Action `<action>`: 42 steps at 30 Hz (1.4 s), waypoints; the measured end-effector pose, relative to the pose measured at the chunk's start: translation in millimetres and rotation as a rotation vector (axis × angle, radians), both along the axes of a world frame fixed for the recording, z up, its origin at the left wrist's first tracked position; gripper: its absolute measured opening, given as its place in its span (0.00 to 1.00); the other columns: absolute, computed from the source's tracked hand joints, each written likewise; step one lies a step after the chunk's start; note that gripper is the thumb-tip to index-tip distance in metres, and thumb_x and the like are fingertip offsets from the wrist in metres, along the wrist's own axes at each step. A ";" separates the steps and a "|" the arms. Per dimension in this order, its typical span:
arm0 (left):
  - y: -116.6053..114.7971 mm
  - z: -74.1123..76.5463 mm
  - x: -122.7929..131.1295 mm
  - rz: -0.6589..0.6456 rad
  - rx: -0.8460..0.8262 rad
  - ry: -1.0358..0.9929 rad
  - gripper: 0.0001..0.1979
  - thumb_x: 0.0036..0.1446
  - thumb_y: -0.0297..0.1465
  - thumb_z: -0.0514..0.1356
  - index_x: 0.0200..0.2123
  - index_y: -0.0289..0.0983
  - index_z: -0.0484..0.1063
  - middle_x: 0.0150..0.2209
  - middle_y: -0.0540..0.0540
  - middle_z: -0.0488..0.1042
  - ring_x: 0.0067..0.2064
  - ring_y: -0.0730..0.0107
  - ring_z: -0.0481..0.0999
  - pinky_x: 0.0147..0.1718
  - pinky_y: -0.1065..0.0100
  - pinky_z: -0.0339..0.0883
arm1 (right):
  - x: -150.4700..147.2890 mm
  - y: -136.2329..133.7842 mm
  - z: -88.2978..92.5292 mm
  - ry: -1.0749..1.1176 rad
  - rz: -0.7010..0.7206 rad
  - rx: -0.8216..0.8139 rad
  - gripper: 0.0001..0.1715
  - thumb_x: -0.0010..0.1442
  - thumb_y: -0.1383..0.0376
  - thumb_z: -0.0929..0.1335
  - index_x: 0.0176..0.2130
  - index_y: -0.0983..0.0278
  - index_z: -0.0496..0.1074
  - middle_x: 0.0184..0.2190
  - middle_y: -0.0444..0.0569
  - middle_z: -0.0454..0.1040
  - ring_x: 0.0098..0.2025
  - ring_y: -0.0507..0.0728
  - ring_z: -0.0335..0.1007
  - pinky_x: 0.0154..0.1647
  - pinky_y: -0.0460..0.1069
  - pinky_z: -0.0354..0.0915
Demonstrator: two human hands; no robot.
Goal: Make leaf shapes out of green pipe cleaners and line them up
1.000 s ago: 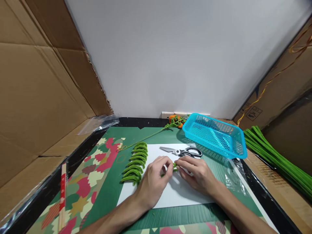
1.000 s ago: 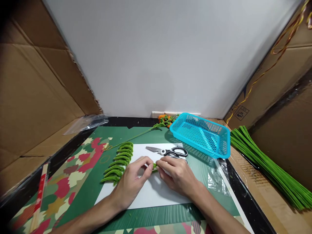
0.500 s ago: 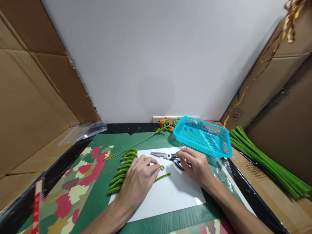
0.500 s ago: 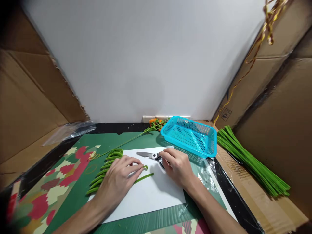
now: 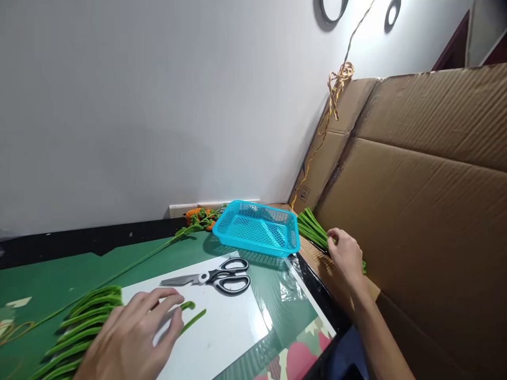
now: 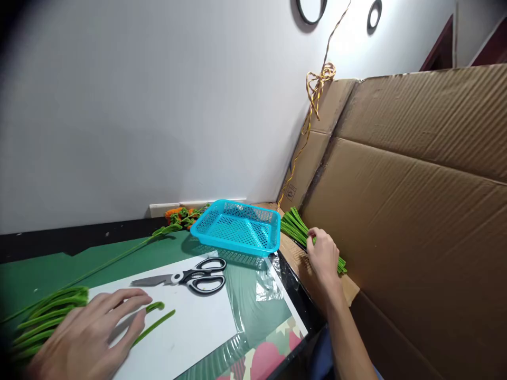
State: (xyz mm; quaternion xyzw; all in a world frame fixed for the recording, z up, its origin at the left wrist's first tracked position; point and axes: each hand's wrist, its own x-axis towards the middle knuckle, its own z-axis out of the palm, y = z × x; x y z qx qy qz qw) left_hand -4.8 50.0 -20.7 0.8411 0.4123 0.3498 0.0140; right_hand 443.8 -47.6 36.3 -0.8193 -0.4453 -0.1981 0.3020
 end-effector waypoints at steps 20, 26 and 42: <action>-53.1 34.4 12.7 -0.083 0.006 0.160 0.15 0.66 0.20 0.50 0.30 0.39 0.72 0.35 0.44 0.75 0.39 0.55 0.72 0.44 0.55 0.58 | 9.9 -16.0 -45.3 -0.084 -0.172 -0.286 0.09 0.70 0.64 0.64 0.41 0.64 0.72 0.31 0.58 0.76 0.35 0.67 0.73 0.33 0.54 0.57; -56.3 31.9 14.6 -0.134 -0.047 0.236 0.17 0.64 0.17 0.50 0.27 0.38 0.68 0.28 0.47 0.72 0.32 0.58 0.70 0.38 0.57 0.57 | 3.2 -19.7 -20.7 0.045 -0.230 0.032 0.18 0.69 0.57 0.64 0.52 0.62 0.72 0.36 0.56 0.80 0.31 0.65 0.73 0.30 0.52 0.56; -49.2 40.0 8.2 0.092 -0.301 -0.303 0.16 0.71 0.30 0.51 0.57 0.43 0.70 0.49 0.47 0.77 0.31 0.68 0.75 0.32 0.66 0.69 | -129.1 65.8 24.3 -0.261 0.749 0.148 0.21 0.79 0.56 0.61 0.40 0.62 0.76 0.32 0.48 0.80 0.29 0.54 0.75 0.30 0.47 0.59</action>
